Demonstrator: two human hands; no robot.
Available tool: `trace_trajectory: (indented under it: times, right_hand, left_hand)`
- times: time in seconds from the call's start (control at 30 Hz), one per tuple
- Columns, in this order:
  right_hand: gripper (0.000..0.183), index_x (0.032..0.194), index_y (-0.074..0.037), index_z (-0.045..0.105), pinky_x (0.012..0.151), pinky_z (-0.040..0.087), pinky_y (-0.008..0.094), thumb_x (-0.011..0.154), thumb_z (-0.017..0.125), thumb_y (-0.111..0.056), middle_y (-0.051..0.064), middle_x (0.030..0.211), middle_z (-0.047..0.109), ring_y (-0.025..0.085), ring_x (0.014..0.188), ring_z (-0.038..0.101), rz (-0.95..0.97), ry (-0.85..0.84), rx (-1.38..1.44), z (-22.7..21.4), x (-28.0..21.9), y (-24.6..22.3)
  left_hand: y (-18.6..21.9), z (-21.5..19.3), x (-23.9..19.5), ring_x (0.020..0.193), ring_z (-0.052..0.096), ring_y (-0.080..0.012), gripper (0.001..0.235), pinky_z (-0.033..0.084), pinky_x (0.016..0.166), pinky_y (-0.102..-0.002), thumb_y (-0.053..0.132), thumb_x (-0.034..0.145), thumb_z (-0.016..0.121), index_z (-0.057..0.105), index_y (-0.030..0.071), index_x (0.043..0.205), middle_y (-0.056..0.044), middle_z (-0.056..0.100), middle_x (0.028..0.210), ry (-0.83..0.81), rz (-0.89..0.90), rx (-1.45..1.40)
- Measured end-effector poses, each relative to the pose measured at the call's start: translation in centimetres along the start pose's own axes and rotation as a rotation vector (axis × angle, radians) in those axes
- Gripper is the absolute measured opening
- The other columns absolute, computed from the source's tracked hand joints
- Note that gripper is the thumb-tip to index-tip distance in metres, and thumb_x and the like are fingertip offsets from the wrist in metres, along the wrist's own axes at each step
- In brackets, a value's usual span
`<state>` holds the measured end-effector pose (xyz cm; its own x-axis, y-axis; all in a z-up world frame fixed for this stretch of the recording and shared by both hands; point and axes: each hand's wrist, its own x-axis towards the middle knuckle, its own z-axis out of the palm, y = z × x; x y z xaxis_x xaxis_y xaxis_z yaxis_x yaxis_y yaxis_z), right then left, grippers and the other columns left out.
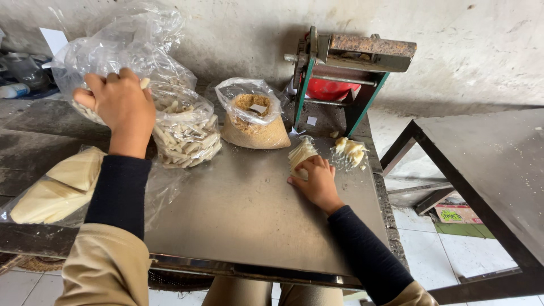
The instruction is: The person repeatedly folds triangular wrappers, scoops a granular filling into each, and folds them closed by hand. The person places the finished items into a plastic bag on the table.
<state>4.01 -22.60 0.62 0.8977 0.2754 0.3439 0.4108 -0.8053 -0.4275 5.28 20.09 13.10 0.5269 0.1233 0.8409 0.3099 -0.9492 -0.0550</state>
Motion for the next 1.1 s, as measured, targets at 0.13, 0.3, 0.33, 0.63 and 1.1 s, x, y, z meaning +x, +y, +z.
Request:
trace_trajectory:
  times: [0.13,0.3,0.33,0.63,1.1]
  right_hand:
    - [0.015,0.098,-0.011,0.074,0.101,0.039,0.046,0.088,0.073,-0.023,0.009,0.118,0.064,0.029,0.116,0.055,0.015,0.077,-0.013,1.6,0.4,0.4]
    - [0.015,0.106,-0.002,0.065,0.085,0.056,0.035,0.099,0.062,-0.014,0.010,0.100,0.072,0.020,0.092,0.071,0.163,0.264,0.386,2.3,2.4,4.1]
    - [0.014,0.107,-0.001,0.064,0.081,0.056,0.033,0.098,0.061,-0.011,0.010,0.098,0.072,0.019,0.089,0.070,0.195,0.297,0.444,2.2,2.5,5.0]
    - [0.009,0.108,0.001,0.064,0.069,0.051,0.029,0.101,0.062,-0.005,0.011,0.090,0.069,0.015,0.077,0.063,0.269,0.564,0.586,0.2,3.5,7.7]
    - [0.009,0.100,-0.005,0.071,0.071,0.057,0.041,0.093,0.065,-0.006,0.014,0.095,0.072,0.033,0.080,0.071,-0.308,0.101,0.145,-0.2,-0.7,-2.5]
  left_hand:
    - [3.0,-0.2,-1.2,0.122,0.046,-0.0331,0.027,0.027,0.102,-0.050,0.027,0.092,0.079,0.070,0.007,0.106,-0.012,0.071,0.114,0.103,-0.014,-0.199]
    - [15.4,-1.1,-8.0,0.113,0.055,-0.0305,0.022,0.033,0.097,-0.048,0.005,0.090,0.066,0.071,0.008,0.112,-0.013,0.071,0.113,-0.206,0.277,-0.777]
    - [18.0,-1.4,-9.9,0.110,0.058,-0.0253,0.017,0.029,0.101,-0.052,0.004,0.089,0.066,0.074,0.010,0.103,-0.009,0.073,0.111,-0.231,0.378,-0.800]
    - [28.3,0.2,-15.8,0.110,0.056,-0.0266,0.018,0.031,0.094,-0.050,0.002,0.080,0.063,0.074,0.010,0.091,-0.004,0.071,0.101,-0.533,0.538,-0.702]
    - [20.1,1.6,-12.9,0.072,0.077,-0.0190,0.021,0.060,0.065,-0.030,0.014,0.096,0.058,0.071,-0.001,0.104,-0.014,0.077,0.092,-0.977,-0.255,-1.328]
